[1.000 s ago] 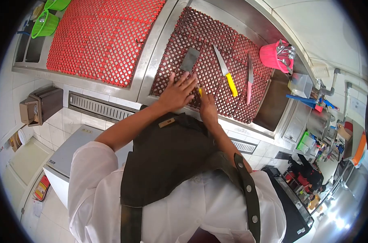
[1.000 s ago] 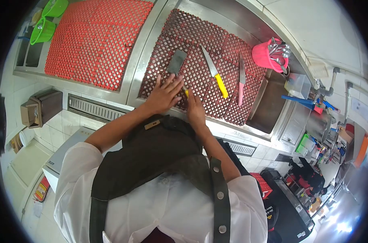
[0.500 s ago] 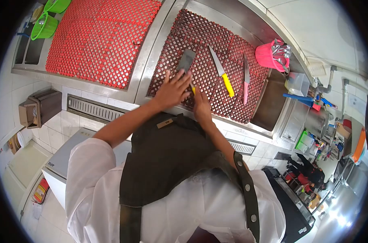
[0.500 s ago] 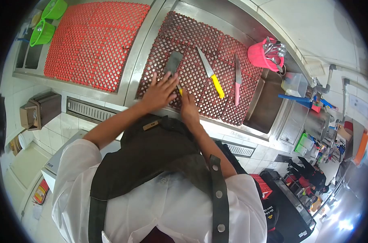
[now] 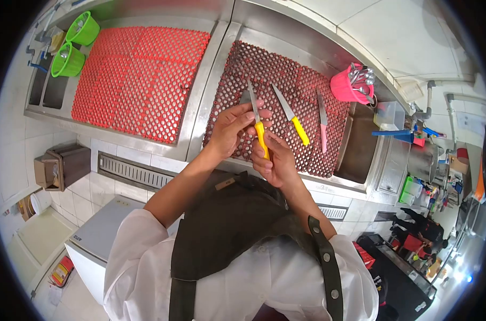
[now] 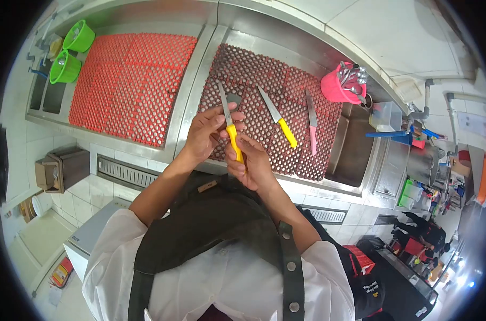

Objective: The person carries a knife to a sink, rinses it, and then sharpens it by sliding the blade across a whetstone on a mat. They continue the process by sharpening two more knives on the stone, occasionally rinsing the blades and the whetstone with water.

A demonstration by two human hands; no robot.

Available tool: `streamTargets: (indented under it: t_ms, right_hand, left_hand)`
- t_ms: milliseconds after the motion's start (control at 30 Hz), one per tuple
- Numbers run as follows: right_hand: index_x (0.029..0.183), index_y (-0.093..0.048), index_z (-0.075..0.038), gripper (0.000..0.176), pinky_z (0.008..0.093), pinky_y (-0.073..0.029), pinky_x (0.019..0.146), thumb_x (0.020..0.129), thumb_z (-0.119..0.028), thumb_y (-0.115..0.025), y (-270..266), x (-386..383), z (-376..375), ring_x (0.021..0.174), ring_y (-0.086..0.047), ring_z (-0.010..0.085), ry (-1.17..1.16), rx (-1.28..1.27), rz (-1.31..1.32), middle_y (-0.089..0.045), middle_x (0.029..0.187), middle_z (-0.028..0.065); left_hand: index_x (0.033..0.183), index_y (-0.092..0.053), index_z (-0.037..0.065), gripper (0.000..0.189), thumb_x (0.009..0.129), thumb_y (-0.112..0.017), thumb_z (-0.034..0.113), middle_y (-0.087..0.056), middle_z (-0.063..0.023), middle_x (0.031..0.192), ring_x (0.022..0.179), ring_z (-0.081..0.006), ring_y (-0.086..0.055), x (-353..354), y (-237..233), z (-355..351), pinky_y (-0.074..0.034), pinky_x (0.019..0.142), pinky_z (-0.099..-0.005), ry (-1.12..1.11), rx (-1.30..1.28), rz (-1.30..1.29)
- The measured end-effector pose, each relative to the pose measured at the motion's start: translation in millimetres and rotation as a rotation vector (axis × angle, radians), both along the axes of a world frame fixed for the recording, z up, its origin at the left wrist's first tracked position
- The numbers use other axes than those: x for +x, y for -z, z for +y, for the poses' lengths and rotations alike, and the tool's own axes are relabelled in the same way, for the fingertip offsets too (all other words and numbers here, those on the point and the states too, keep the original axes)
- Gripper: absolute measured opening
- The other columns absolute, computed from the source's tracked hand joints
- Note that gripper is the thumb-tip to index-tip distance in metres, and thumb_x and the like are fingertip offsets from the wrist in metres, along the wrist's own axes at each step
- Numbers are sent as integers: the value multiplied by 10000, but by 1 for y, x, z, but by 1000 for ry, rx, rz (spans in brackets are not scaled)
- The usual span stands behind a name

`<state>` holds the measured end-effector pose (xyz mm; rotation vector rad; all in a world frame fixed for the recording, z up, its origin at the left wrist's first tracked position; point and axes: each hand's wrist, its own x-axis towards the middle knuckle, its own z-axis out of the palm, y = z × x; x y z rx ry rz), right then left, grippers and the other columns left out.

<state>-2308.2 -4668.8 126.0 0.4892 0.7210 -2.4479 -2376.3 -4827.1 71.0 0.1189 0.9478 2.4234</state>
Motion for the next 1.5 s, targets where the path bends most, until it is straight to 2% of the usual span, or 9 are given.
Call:
streamTargets:
  t_ms: [133, 300, 400, 533, 1067, 1200, 1333, 1433, 1500]
  right_hand:
    - [1308, -558, -24, 365, 205, -307, 395, 1116, -279, -380, -15, 1, 6, 453, -346, 63, -17, -435, -36, -462, 730, -8]
    - [1287, -600, -37, 389, 210, -282, 395, 1095, -277, -361, -27, 18, 12, 439, -313, 64, -8, -256, -82, -349, 577, -36]
    - [1246, -596, -30, 376, 213, -279, 418, 1094, -276, -356, -27, 22, 22, 459, -318, 65, 77, -5, -40, -355, 582, -40]
    - [1218, -577, -22, 341, 224, -275, 436, 1097, -254, -358, -23, 29, 37, 483, -325, 71, 148, 210, 18, -370, 594, -28]
    - [1245, -592, -19, 361, 231, -290, 426, 1115, -269, -366, 35, 55, 67, 471, -349, 79, 59, 122, -44, -404, 599, -17]
    - [1232, -613, -33, 361, 238, -297, 431, 1119, -274, -371, 53, 55, 73, 487, -358, 78, 23, 215, -68, -430, 626, -21]
    - [1082, -682, -36, 234, 355, -493, 630, 1067, -207, -523, 154, 54, 112, 687, -616, 190, -62, 1519, 518, -602, 732, 72]
    - [1105, -722, -76, 215, 477, -527, 742, 975, -196, -598, 162, 35, 151, 853, -653, 390, -386, 2002, 823, -668, 880, 154]
    - [1237, -666, -67, 318, 476, -525, 874, 939, -167, -625, 158, 17, 156, 1027, -640, 370, -144, 2218, 751, -655, 1101, 176]
  left_hand:
    - [1354, -583, -49, 454, 1035, -610, 273, -731, -202, 1130, 1006, -290, -734, -12, -4, 1, -586, 925, -398, -54, 99, 100]
    - [1157, -662, -47, 312, 1012, -648, 229, -739, -152, 964, 878, -246, -737, -14, -15, 17, -599, 814, -357, -23, 96, 187]
    - [1148, -662, -53, 268, 1019, -611, 177, -740, -150, 951, 840, -223, -731, -10, -36, 36, -602, 777, -332, -57, -239, 235]
    - [1133, -680, -67, 294, 1015, -624, 197, -746, -156, 962, 831, -204, -738, -4, -52, 58, -615, 729, -306, 18, -373, 51]
    - [1007, -700, -70, 463, 1038, -611, 383, -748, -159, 873, 743, -180, -723, 25, 2, 79, -568, 577, -261, -27, -515, -40]
    - [1155, -662, -43, 446, 1039, -612, 385, -723, -110, 927, 770, -149, -680, 27, 28, 75, -545, 636, -254, -144, -499, -113]
    - [1387, -544, 31, 522, 1002, -667, 362, -635, -78, 1151, 997, -150, -607, 4, 82, 51, -527, 834, -302, -319, -747, 0]
    - [1445, -492, 35, 704, 893, -777, 368, -580, -149, 1331, 1201, -254, -563, -33, 118, 42, -473, 1013, -399, -386, -1071, 499]
    - [1489, -436, 29, 888, 786, -862, 365, -521, -191, 1447, 1349, -343, -499, -55, 104, 37, -387, 1144, -468, -274, -1347, 968]
